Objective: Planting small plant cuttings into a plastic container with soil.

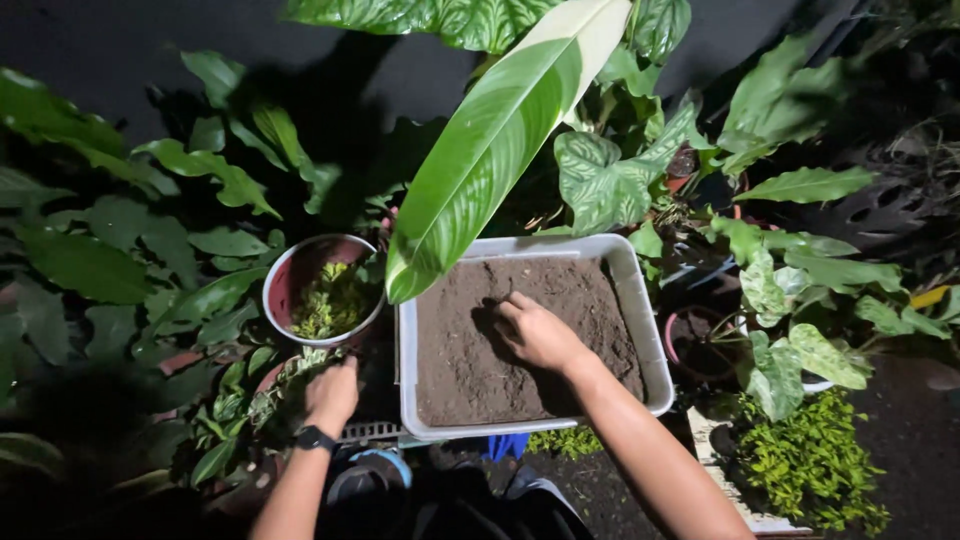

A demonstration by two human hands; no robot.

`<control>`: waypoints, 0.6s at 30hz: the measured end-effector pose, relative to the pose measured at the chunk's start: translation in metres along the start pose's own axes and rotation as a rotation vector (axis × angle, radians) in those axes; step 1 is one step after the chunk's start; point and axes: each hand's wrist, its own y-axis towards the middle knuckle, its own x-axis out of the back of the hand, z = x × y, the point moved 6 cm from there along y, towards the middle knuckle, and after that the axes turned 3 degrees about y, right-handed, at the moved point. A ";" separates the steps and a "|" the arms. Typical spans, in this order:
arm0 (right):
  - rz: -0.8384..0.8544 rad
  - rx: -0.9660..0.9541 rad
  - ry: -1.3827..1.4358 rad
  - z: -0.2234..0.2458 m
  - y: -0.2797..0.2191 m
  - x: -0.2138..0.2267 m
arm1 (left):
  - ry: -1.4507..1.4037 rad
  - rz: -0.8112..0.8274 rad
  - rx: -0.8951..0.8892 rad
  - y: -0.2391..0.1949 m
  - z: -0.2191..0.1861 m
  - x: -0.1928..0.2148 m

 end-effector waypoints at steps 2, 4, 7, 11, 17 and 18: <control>-0.009 0.007 -0.022 0.004 0.003 0.005 | -0.062 0.025 -0.005 -0.022 -0.021 0.103; -0.014 0.003 -0.047 0.007 0.001 0.009 | -0.129 0.058 -0.016 -0.052 -0.036 0.190; -0.033 -0.013 -0.054 0.011 -0.001 0.016 | -0.471 -0.107 -0.153 -0.081 -0.067 0.286; -0.201 0.033 0.038 0.025 -0.005 0.035 | -0.790 -0.106 -0.324 -0.105 -0.142 0.337; -0.471 -0.116 0.309 0.003 -0.032 0.053 | -1.003 -0.094 -0.450 -0.060 -0.239 0.309; -0.537 -0.127 0.378 -0.004 -0.039 0.055 | -1.076 -0.035 -0.360 -0.044 -0.250 0.297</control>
